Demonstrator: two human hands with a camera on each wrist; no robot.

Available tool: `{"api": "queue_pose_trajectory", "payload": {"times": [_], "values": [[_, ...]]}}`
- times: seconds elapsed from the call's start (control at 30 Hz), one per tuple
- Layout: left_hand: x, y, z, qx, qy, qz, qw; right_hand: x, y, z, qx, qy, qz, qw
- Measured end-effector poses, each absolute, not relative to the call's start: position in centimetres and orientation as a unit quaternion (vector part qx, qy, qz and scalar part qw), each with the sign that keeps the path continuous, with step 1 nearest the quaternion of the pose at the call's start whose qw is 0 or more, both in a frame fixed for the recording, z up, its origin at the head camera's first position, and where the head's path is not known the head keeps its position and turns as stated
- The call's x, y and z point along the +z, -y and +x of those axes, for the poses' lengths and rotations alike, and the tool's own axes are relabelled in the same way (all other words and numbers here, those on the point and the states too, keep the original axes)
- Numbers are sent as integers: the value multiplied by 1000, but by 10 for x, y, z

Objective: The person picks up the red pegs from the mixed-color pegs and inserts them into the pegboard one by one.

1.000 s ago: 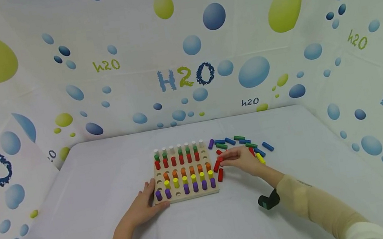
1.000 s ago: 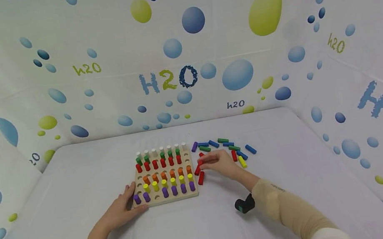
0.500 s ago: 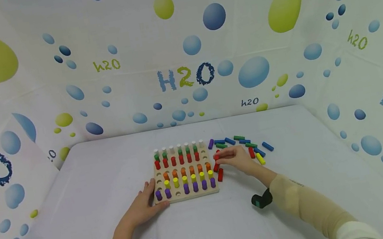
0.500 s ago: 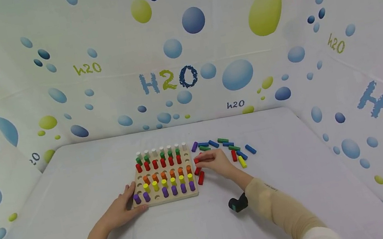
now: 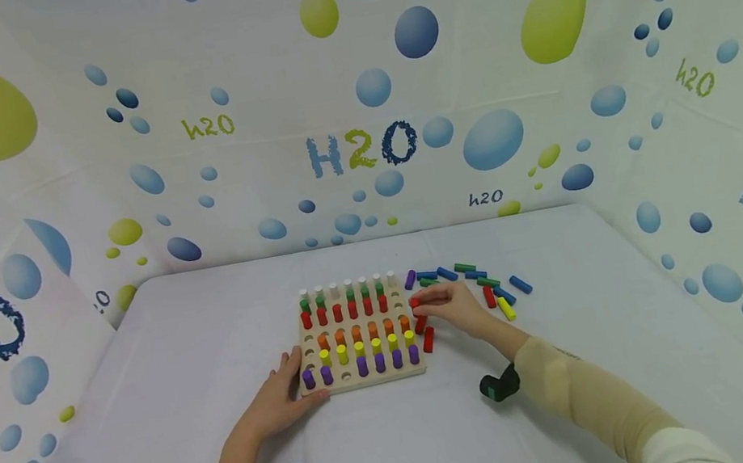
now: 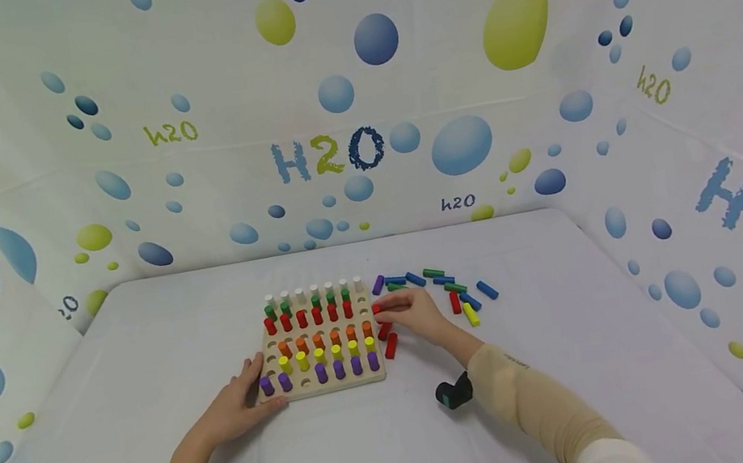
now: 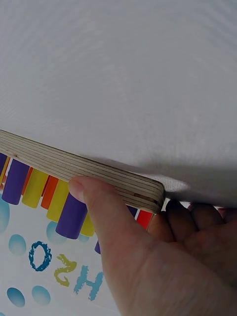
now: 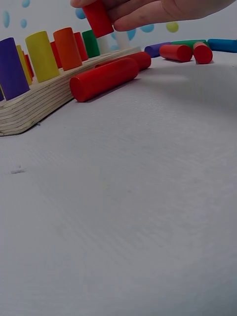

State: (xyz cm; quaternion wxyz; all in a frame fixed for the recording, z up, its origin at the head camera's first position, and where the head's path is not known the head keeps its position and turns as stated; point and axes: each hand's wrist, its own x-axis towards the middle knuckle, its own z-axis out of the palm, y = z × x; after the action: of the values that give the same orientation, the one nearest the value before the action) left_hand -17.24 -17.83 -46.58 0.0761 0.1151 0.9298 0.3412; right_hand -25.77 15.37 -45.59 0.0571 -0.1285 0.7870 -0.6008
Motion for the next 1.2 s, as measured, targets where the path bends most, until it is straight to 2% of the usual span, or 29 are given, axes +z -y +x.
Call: {"api": "queue_pose_trajectory", "payload": {"times": [0.3, 0.5, 0.67, 1.2], "values": [[-466, 178, -173, 339, -931, 114, 78, -436, -144, -247, -606, -781, -135, 64], [-467, 179, -173, 342, -929, 118, 78, -445, -141, -253, -610, -778, -145, 51], [-470, 180, -174, 338, -930, 130, 71, -429, -134, -244, -609, -780, -127, 68], [-469, 180, -174, 336, -930, 133, 74, -459, -133, -268, -632, -763, -121, 56]]}}
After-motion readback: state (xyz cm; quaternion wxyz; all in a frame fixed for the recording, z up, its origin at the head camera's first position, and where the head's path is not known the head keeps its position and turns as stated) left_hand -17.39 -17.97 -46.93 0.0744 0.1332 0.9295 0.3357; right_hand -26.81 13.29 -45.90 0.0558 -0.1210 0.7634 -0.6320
